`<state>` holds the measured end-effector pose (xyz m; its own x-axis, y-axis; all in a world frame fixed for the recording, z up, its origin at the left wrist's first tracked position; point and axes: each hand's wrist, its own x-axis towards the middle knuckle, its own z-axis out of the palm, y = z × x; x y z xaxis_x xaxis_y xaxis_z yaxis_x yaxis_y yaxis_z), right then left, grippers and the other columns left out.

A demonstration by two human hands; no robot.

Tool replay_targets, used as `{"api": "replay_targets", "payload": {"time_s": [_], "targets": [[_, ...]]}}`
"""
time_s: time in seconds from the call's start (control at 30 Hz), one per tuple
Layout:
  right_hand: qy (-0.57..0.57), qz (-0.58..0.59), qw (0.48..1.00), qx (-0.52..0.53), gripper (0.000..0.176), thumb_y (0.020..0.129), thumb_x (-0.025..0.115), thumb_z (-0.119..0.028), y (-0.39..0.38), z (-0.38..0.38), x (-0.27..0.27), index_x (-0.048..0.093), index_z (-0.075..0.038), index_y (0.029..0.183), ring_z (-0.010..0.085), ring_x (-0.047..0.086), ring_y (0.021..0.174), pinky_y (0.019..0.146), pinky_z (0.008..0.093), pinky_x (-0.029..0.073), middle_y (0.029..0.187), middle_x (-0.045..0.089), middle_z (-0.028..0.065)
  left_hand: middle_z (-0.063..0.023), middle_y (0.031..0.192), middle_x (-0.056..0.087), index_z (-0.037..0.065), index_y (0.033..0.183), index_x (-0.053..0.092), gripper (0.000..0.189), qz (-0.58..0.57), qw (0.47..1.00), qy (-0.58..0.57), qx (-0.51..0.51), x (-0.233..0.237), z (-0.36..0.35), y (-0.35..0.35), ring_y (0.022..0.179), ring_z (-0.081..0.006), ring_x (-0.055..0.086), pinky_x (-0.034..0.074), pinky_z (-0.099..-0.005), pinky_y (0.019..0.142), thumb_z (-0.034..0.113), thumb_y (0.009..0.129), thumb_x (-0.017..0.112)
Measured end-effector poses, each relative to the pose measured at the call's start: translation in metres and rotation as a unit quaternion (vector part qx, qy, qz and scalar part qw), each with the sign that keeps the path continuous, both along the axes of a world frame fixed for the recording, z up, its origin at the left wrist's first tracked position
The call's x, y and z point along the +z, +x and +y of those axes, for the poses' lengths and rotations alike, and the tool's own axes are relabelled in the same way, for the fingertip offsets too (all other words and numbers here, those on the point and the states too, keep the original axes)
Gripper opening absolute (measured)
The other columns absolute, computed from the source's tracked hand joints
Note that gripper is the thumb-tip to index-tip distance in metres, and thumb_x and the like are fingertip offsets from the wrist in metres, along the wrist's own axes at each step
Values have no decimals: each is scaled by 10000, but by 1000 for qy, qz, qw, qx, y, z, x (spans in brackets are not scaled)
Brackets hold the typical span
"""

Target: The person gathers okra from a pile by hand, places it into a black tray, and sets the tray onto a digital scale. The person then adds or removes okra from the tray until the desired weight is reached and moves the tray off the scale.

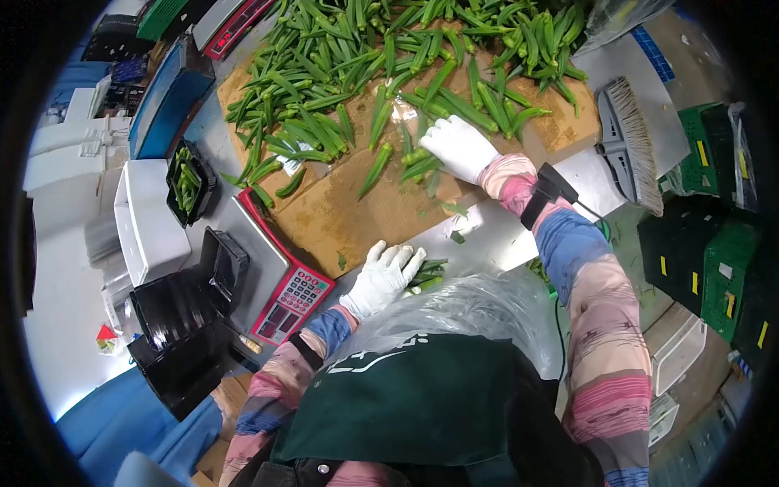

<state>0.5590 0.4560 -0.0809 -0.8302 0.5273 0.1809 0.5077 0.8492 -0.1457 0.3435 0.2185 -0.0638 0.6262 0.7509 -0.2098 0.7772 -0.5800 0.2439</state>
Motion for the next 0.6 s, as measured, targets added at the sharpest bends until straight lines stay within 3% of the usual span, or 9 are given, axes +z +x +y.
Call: {"api": "replay_targets", "payload": {"time_s": [0.1, 0.13, 0.17, 0.2, 0.23, 0.3, 0.37, 0.5, 0.6], "targets": [[-70, 51, 992, -88, 324, 745, 709, -137, 16, 2, 14, 632, -96, 1057, 302, 608, 987, 861, 417, 487, 999, 646, 98, -133, 1204, 564, 50, 1376, 470, 581, -7, 999, 27, -43, 0, 7, 5, 1124, -276, 571, 401, -494, 1026, 308, 873, 603], [-113, 64, 976, -174, 386, 691, 756, -133, 23, 8, 17, 646, -85, 1058, 338, 620, 1013, 878, 429, 513, 1024, 664, 135, -121, 1170, 571, 53, 1352, 483, 521, 0, 998, 24, -52, -2, 7, 9, 1098, -268, 587, 425, -475, 1000, 262, 882, 569], [-71, 146, 951, -261, 349, 711, 739, -159, 34, 15, 0, 668, -77, 1043, 359, 645, 1003, 882, 445, 530, 1004, 686, 163, -110, 1136, 577, 56, 1328, 497, 467, 8, 998, 20, -61, -5, 7, 13, 1071, -261, 602, 449, -456, 975, 217, 891, 535], [-95, 129, 920, -358, 354, 721, 740, -189, 46, 21, 10, 671, -68, 1047, 365, 655, 1005, 882, 445, 535, 1012, 695, 176, -101, 1083, 591, 47, 1258, 531, 383, -5, 998, 20, -62, -9, 5, 15, 986, -252, 620, 495, -441, 864, 186, 901, 513], [-118, 110, 879, -449, 363, 732, 740, -218, 56, 27, 22, 674, -60, 1052, 371, 664, 1008, 882, 446, 540, 1020, 704, 188, -99, 1079, 594, 50, 1249, 540, 375, 16, 998, -1, -58, -13, 4, 18, 973, -249, 618, 498, -441, 840, 189, 902, 516], [-179, 114, 805, -553, 458, 759, 748, -300, 87, 37, 18, 660, -43, 1128, 380, 674, 1026, 878, 450, 546, 1095, 701, 218, -96, 1071, 599, 58, 1230, 557, 357, 62, 996, -45, -47, -19, -1, 20, 947, -241, 614, 504, -440, 792, 195, 902, 520], [-216, 44, 750, -624, 550, 777, 766, -379, 104, 42, 4, 644, -47, 1197, 378, 667, 1073, 915, 442, 535, 1148, 691, 229, -105, 1054, 597, 69, 1184, 571, 320, 28, 999, -42, -6, -26, 1, 19, 928, -261, 612, 505, -442, 760, 178, 884, 547], [-234, 77, 721, -647, 710, 753, 802, -475, 116, 44, -36, 615, -28, 1272, 367, 663, 1108, 963, 424, 513, 1179, 692, 219, -120, 980, 592, 93, 1037, 588, 178, -29, 993, -87, 78, -8, 31, 15, 948, -310, 610, 510, -454, 744, 180, 884, 565], [-282, 97, 724, -622, 750, 725, 804, -403, 123, 48, -45, 586, -2, 1321, 343, 666, 1117, 978, 405, 507, 1186, 694, 213, -155, 1027, 591, 87, 1081, 556, 302, -138, 962, -84, 220, -1, 59, 9, 939, -377, 632, 529, -458, 802, 94, 798, 662]]}}
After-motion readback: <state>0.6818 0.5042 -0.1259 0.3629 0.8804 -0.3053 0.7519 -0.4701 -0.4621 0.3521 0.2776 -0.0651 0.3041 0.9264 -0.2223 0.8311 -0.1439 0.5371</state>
